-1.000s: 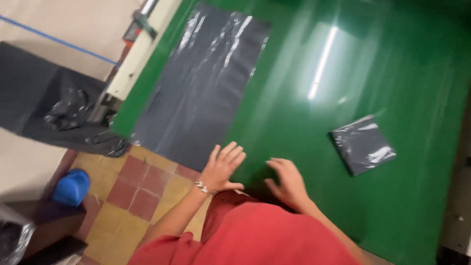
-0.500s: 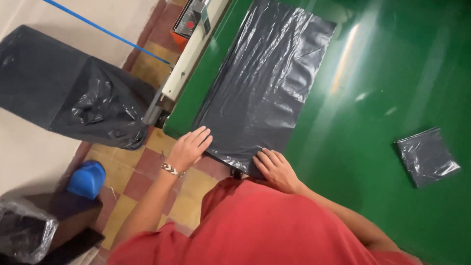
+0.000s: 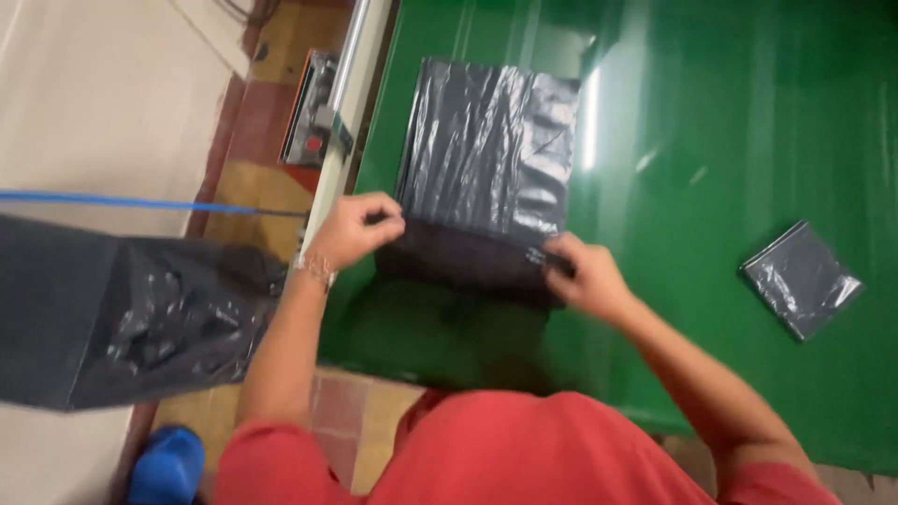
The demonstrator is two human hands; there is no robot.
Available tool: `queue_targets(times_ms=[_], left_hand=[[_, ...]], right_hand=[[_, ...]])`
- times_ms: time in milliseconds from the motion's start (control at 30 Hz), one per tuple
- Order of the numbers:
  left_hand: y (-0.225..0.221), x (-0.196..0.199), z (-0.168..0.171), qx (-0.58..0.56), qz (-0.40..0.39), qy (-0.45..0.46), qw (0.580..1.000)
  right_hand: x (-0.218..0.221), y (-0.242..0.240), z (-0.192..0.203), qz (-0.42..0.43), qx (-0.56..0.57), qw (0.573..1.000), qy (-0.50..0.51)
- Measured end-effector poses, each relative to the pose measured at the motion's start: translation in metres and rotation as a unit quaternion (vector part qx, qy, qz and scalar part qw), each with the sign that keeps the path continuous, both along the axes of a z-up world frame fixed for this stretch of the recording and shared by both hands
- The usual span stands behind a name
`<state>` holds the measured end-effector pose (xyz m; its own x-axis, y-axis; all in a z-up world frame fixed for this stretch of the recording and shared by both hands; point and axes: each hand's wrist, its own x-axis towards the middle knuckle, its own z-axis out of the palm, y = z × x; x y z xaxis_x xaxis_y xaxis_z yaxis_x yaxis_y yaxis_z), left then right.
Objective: Folding plastic bags coming off a conveyor belt and stacking them in a crate.
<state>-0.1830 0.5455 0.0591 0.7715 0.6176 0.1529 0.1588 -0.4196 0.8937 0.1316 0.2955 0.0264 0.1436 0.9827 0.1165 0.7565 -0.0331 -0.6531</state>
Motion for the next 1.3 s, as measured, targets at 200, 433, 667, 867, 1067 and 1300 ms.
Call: queue_targets(times_ms=[200,433,667,867,1067,1300], left_hand=[[0.128,0.137,-0.029,-0.449,0.082,-0.163,0.875],[0.191,0.174,-0.155,-0.396,0.165,-0.019,0.903],[0.126,0.181,-0.098,0.177,0.253,0.31,0.899],[0.062,0.232,-0.129,0.495,0.103,0.077,0.86],[0.059,0.234,-0.165,0.309,0.051,0.064,0.948],[0.102,0.166,-0.09,-0.571,0.018,-0.08,0.817]], right_hand=[[0.133,0.177,-0.017,-0.052,0.119,0.991,-0.042],[0.204,0.28,-0.12,-0.232,-0.049,0.969,-0.067],[0.19,0.287,-0.101,-0.166,-0.042,0.967,-0.188],[0.204,0.315,-0.123,-0.155,-0.238,0.944,-0.166],[0.166,0.293,-0.094,-0.139,-0.142,0.943,-0.268],[0.072,0.182,-0.009,-0.031,0.189,0.938,-0.289]])
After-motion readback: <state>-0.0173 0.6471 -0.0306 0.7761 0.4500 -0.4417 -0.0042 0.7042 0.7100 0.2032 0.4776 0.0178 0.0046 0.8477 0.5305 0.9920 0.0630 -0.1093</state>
